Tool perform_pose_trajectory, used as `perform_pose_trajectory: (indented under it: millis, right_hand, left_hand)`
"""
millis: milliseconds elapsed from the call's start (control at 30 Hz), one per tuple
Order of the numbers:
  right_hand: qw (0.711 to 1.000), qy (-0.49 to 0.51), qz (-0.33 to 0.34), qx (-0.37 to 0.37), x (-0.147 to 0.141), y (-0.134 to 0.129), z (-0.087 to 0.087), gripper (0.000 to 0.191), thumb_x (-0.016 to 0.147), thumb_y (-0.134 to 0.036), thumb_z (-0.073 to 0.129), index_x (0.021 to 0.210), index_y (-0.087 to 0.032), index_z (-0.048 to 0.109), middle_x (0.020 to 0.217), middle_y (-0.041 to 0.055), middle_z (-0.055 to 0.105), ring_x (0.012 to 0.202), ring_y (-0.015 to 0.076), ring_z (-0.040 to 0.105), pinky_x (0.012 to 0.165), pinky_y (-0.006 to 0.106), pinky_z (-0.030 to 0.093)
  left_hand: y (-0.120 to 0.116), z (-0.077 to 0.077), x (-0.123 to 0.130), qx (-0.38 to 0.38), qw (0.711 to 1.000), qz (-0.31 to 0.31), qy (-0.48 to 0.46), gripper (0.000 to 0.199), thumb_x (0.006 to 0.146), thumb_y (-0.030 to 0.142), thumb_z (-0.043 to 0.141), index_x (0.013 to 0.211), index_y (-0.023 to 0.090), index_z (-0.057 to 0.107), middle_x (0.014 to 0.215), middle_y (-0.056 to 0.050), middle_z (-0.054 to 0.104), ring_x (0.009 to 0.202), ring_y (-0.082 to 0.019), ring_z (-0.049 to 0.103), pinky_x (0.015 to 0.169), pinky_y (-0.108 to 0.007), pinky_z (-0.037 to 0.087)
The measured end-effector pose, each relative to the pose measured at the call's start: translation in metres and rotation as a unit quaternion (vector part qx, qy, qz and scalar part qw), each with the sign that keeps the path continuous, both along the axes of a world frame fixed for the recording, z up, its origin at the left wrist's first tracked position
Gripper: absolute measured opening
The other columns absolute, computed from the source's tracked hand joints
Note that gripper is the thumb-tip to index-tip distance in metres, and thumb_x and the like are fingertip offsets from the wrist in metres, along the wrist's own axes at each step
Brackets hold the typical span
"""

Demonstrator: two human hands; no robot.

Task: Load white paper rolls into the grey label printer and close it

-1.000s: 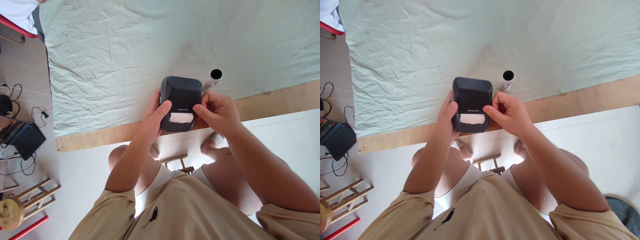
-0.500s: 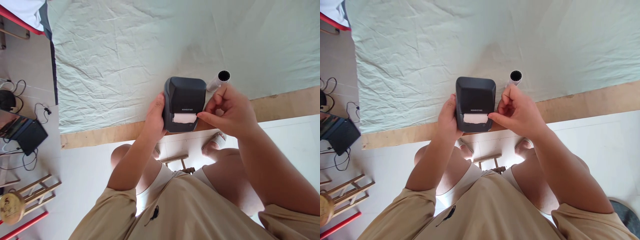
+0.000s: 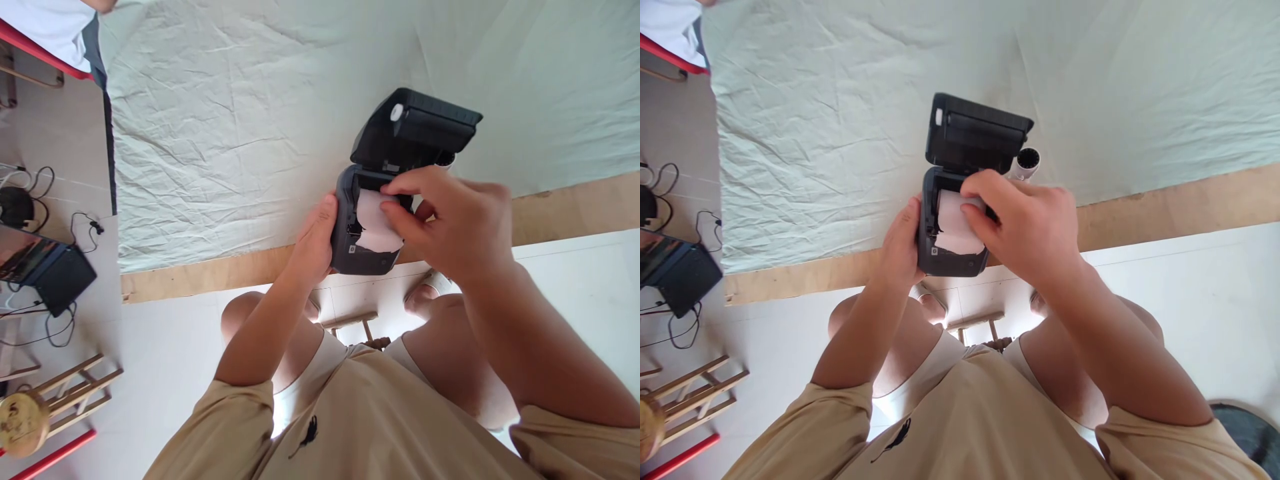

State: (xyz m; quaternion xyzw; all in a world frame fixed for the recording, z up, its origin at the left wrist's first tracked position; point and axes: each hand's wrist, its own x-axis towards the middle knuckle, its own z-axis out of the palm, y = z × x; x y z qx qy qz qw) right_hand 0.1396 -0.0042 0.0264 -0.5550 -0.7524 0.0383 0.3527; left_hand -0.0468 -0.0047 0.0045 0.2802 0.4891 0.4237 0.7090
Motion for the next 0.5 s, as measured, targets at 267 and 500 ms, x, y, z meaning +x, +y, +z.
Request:
perform_pose_trajectory:
  millis: [267,500]
  right_hand:
    - [0.985,0.011,0.1,-0.139,0.015,0.002,0.017,0.03,0.084,-0.021,0.074,0.112,-0.03,0.081,0.07,-0.0038,0.07,0.054,0.0126,0.053,0.055,0.03,0.039]
    - [0.912,0.386,-0.089,-0.111,0.073,0.024,0.005,0.012,0.096,-0.043,0.07,0.103,-0.039,0.079,0.085,0.005,0.063,0.059,0.019,0.053,0.044,0.036,0.034]
  left_hand:
    - [0.004,-0.005,0.0,-0.023,0.999,-0.01,-0.037,0.053,0.1,0.074,0.066,0.116,0.025,0.075,0.079,0.0,0.075,0.06,-0.014,0.071,0.047,-0.025,0.053]
    - [0.005,-0.013,-0.003,-0.063,0.997,-0.037,-0.038,0.066,0.1,0.087,0.051,0.122,0.028,0.071,0.088,-0.002,0.082,0.066,-0.024,0.081,0.046,-0.034,0.059]
